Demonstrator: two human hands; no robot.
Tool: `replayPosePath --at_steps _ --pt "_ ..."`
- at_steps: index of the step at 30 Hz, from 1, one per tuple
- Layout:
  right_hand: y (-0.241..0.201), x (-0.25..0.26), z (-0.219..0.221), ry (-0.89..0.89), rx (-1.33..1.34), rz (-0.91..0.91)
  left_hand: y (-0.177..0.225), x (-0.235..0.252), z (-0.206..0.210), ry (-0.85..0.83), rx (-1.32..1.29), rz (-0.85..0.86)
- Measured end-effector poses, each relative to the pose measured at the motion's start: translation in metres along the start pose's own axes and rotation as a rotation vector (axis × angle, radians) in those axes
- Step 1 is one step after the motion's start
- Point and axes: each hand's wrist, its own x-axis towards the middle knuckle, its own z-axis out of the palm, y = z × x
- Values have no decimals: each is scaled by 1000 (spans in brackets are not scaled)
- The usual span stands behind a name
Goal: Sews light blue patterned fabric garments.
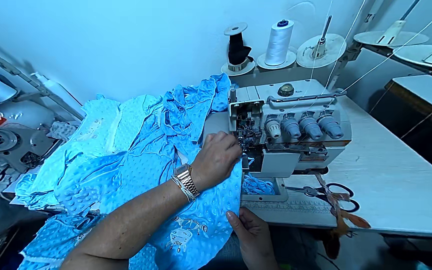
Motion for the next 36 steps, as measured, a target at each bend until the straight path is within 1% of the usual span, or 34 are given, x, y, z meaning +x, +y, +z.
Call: replayPosePath --at_steps 3,5,7,10,13,19,29,31,34,36 --pt "-1 -1 -6 -5 8 2 -4 -6 7 29 37 162" --pt "-2 0 -9 0 22 0 -1 -9 5 41 49 191" --pt "-3 1 -14 -4 34 -8 13 -13 -1 -16 79 127" --pt "-6 4 -20 -9 42 -27 36 -22 -6 -158 137 -7" --pt "-9 7 -23 -17 21 -33 40 -28 -5 -194 146 -50" --pt "-12 9 -24 -13 -15 -23 35 -33 2 -165 87 -65" --pt "-14 5 -29 2 -45 -19 32 -30 0 -143 50 -76" --pt "-14 5 -29 9 -44 -22 27 -31 1 -113 17 -66" --pt "-15 12 -26 5 -37 -42 9 -33 10 22 -76 -73" --pt "-16 24 -24 -10 -56 -66 -7 -28 11 25 -117 -95"
